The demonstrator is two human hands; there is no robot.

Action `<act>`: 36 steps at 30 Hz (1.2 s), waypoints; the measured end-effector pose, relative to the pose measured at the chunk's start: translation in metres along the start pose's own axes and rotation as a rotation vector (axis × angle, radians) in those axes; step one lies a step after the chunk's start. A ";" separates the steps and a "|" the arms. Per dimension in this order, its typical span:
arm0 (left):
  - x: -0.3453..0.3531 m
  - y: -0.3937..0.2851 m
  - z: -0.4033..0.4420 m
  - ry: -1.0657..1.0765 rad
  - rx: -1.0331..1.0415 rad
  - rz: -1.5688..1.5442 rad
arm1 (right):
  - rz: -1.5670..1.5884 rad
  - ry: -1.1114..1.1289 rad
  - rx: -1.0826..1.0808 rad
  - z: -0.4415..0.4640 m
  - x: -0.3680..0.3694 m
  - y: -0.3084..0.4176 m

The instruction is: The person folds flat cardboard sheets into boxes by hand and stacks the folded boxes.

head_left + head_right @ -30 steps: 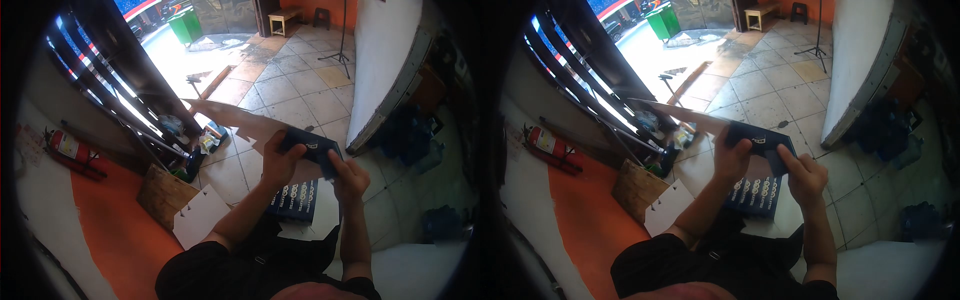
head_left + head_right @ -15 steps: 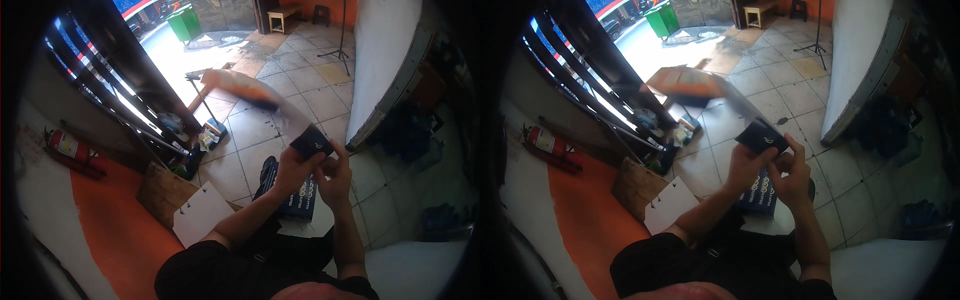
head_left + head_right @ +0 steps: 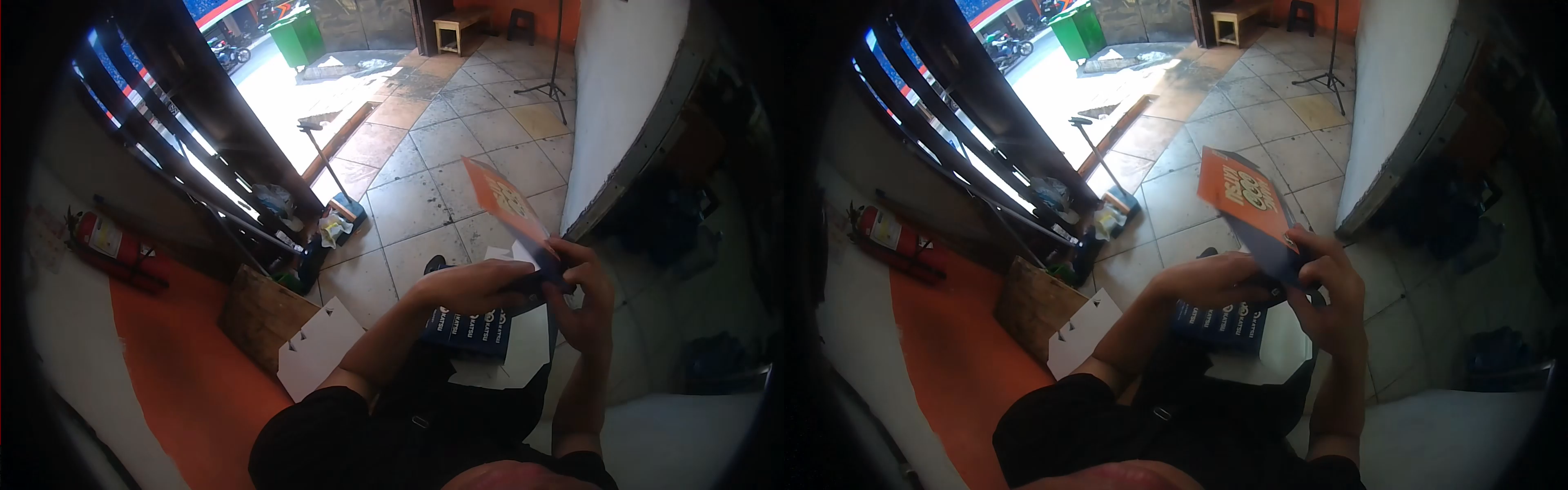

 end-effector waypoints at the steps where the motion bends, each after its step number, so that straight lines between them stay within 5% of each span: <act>1: 0.000 0.000 0.001 -0.008 0.002 0.053 | -0.114 0.015 0.014 0.001 0.004 0.005; 5: -0.001 0.000 0.003 -0.205 0.120 0.118 | -0.345 0.051 -0.024 0.002 -0.005 0.003; 8: -0.005 -0.016 0.003 -0.233 -0.066 -0.006 | -0.205 -0.178 0.384 -0.009 -0.014 -0.025; 12: -0.003 -0.006 0.009 -0.211 -0.055 0.023 | -0.214 0.114 0.124 -0.012 -0.016 -0.009; 19: -0.013 -0.017 0.010 -0.295 0.070 -0.007 | -0.484 -0.054 0.089 -0.010 -0.022 -0.005; 21: -0.038 -0.013 -0.002 -0.283 0.080 0.081 | -0.427 -0.196 0.168 -0.027 -0.045 -0.012; 23: -0.066 0.007 -0.027 -0.169 -0.301 0.037 | 0.125 -0.345 0.183 -0.043 -0.063 -0.027; 24: -0.063 0.017 -0.028 -0.170 -0.300 0.037 | 0.124 -0.344 0.182 -0.053 -0.069 -0.038; 26: -0.052 0.014 -0.034 -0.176 0.570 -0.486 | 0.473 -0.469 0.271 -0.071 -0.073 -0.067; 27: -0.043 0.008 -0.032 -0.175 0.569 -0.485 | 0.474 -0.470 0.271 -0.069 -0.068 -0.070; 29: -0.019 -0.011 -0.018 -0.333 0.225 0.123 | 0.562 -0.607 0.388 -0.056 -0.055 -0.072; 30: -0.008 -0.017 -0.011 -0.337 0.226 0.117 | 0.576 -0.655 0.366 -0.043 -0.041 -0.055; 32: 0.005 -0.016 0.002 -0.612 0.045 -0.404 | 0.341 -0.581 0.080 -0.024 -0.016 -0.041; 33: 0.014 -0.017 0.010 -0.616 0.053 -0.403 | 0.215 -0.463 -0.023 -0.018 -0.004 -0.029; 36: 0.025 -0.024 0.026 -0.778 0.356 -0.588 | -0.137 -0.329 -0.082 -0.010 0.015 -0.021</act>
Point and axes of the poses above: each hand's wrist, its own z-axis towards the middle knuckle, its own x-axis out of the palm, y = z × x, the point moved 3 cm from there along z, towards the middle knuckle, and after that the axes turned 7 degrees about y, right-handed, at the moved point
